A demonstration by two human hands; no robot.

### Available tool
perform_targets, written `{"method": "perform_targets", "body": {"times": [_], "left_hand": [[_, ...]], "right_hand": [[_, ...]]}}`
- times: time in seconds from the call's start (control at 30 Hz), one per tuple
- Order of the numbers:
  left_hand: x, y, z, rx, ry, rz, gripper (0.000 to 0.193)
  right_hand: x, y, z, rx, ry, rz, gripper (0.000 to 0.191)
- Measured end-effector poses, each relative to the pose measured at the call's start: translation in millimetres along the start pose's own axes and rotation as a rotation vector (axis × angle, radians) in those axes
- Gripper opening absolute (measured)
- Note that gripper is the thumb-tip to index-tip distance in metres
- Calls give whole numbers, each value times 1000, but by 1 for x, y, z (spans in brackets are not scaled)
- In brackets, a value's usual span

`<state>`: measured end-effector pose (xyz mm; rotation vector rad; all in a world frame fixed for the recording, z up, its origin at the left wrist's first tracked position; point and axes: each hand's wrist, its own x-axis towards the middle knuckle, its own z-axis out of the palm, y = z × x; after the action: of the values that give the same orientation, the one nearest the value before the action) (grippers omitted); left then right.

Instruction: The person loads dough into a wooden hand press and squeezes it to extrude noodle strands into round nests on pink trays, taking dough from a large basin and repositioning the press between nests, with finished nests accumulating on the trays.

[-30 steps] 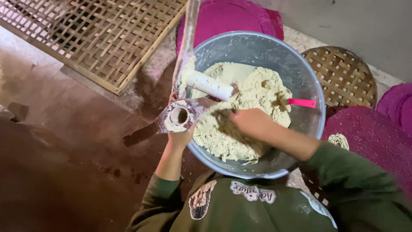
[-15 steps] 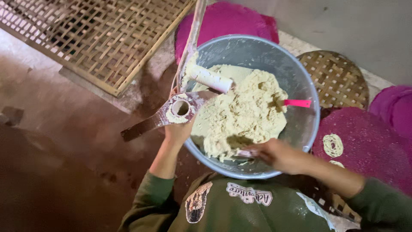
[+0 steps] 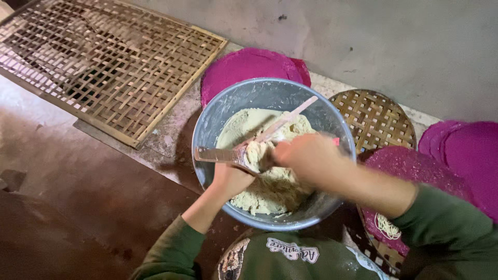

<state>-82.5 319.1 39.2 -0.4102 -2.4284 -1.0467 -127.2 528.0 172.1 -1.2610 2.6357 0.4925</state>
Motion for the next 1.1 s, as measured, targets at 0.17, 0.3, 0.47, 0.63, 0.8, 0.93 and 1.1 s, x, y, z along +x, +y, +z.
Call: {"method": "perform_targets", "body": {"times": [0.17,0.3,0.47,0.63,0.8,0.93,1.1], "left_hand": [[-10,-6,0,76,-360,-431,32],[4,-13,-30,114,-95,-317,62],[12,6,-14,2,-96,-278,66],[9,-5,-9,204,-148,-373,56],[10,-23,-12,129,306,-104,57],[22,-21,-3,272,205,-228,47],[30,-18,-25,315,248,-137,73]], "right_hand": [[-27,-7,-7,-54,473,-251,24],[-59,30,-33,10,335,-16,36],[-11,-18,-19,-264,346,-191,26],[-27,-8,10,-84,378,-117,36],[-33,17,32,495,555,130,45],[15,-23,74,938,797,-101,47],[3,-17,115,1114,207,84,57]]}}
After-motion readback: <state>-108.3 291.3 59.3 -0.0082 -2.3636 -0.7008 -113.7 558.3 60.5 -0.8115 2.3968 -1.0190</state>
